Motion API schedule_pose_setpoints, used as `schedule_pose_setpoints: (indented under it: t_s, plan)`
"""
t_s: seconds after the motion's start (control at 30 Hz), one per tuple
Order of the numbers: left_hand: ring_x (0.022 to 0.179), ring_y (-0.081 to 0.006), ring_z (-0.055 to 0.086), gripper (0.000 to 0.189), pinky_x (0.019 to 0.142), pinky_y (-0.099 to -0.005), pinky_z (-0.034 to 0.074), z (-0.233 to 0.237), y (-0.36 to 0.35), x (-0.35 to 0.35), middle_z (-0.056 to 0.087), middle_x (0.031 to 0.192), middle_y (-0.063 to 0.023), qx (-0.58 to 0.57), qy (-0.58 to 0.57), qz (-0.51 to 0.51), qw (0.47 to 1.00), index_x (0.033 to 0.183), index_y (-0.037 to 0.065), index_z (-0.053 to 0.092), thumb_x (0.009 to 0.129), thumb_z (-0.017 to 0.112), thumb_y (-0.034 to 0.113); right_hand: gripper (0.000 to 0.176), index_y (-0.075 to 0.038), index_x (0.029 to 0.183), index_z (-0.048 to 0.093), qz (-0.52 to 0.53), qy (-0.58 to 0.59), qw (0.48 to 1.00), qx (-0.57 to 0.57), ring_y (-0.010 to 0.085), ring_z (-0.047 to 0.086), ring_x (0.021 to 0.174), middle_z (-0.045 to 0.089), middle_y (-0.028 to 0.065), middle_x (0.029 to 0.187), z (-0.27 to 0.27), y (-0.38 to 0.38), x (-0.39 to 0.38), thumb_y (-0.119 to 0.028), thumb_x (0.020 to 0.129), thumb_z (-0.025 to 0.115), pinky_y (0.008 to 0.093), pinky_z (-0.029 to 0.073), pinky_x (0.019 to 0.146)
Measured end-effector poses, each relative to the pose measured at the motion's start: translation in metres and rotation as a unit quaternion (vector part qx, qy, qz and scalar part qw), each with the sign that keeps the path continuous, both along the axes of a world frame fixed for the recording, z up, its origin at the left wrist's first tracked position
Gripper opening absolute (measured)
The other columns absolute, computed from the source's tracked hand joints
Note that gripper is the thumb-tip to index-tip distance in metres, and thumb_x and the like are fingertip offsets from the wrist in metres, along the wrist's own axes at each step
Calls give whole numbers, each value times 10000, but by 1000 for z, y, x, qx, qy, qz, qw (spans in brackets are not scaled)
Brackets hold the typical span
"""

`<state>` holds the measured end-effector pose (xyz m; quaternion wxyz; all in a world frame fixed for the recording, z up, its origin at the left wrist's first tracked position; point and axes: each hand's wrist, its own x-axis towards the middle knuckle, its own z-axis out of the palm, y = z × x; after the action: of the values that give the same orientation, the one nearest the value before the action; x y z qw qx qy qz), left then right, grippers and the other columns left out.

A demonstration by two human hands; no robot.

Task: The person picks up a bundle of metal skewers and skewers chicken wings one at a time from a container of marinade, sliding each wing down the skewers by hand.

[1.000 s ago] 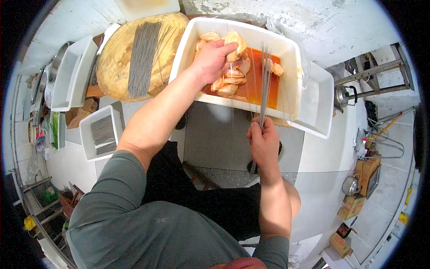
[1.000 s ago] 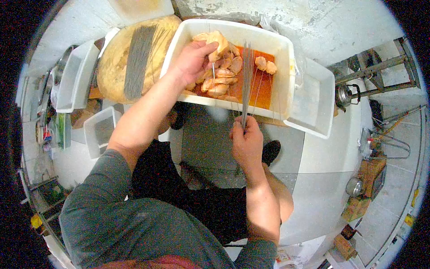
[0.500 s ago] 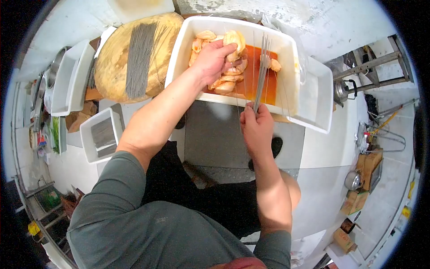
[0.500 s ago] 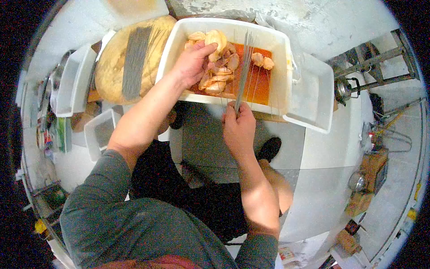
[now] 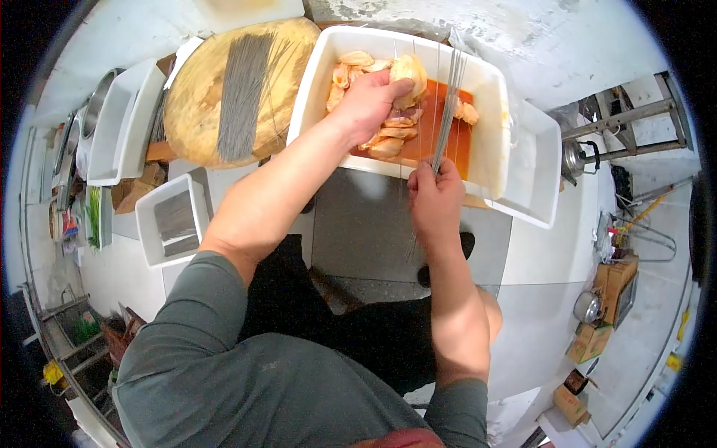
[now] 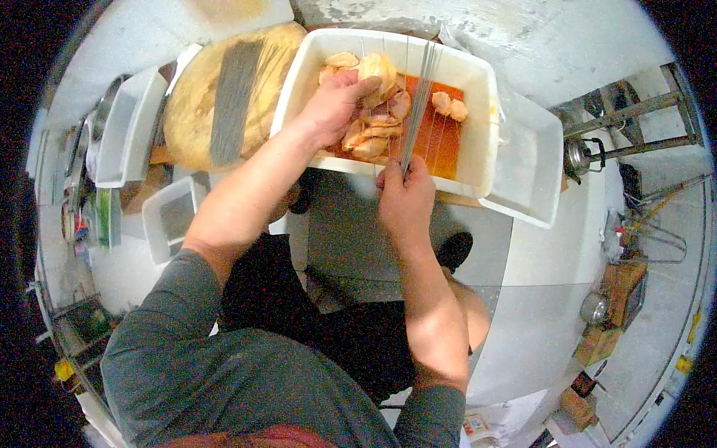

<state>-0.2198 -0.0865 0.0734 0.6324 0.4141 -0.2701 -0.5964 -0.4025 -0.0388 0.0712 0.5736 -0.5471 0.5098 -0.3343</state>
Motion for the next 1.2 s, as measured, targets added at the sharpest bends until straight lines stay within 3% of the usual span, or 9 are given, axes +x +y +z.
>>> schedule_pose_setpoints:
  t_s: [0.03,0.33,0.63,0.73,0.83,1.03,1.13,1.2]
  plan:
    - [905,-197,657,239,800,-331,580,-5,-4,3,647,1045,-99,-8,29,-6,1000,1143,-26,571,967,533,131,160,-15,853,554,-2,-5,1000,-6,122,527,572,577,38,653,0,-1,1,-158,924,540,292,420,524]
    - [925,-229,669,234,781,-320,571,-10,-5,3,651,1056,-116,12,24,-13,1000,1123,-28,575,963,538,140,145,-22,905,550,-2,-21,1000,8,94,506,550,586,30,668,-2,-8,8,-157,953,528,251,391,493]
    - [935,-266,673,254,741,-341,592,15,5,3,642,1056,-172,56,36,43,997,1085,-82,568,954,550,135,157,-14,937,563,8,-38,999,7,102,524,582,611,46,700,-2,-8,7,-163,959,518,267,417,527]
    - [930,-264,671,249,746,-342,592,7,1,7,642,1055,-167,50,67,43,996,1068,-84,575,954,550,136,203,-13,906,569,29,31,998,-40,119,542,594,637,67,723,-8,-7,6,-195,971,507,296,438,554]
    - [901,-254,671,241,744,-338,591,-1,-3,5,644,1043,-163,47,61,69,995,1046,-86,583,951,553,133,157,-23,947,524,48,25,998,-28,59,476,553,646,58,773,-12,-5,9,-170,990,487,217,388,502]
    - [857,-224,666,224,702,-333,593,-1,-5,1,646,1014,-148,24,72,114,991,1012,-62,594,945,566,150,163,-34,958,531,50,61,996,-30,57,474,558,646,45,761,-3,3,15,-187,996,486,220,391,510]
    - [851,-222,663,210,677,-333,595,-7,-10,9,642,996,-138,26,89,88,992,977,-42,594,946,567,164,219,-5,973,550,76,79,993,-48,150,611,665,674,79,755,-14,4,14,-222,966,520,303,480,652]
    - [845,-221,662,204,671,-337,596,-5,-8,8,638,987,-131,30,93,105,990,968,-37,587,950,561,165,206,0,986,555,75,56,995,-39,145,621,688,672,78,752,-13,6,15,-203,952,543,299,485,665]
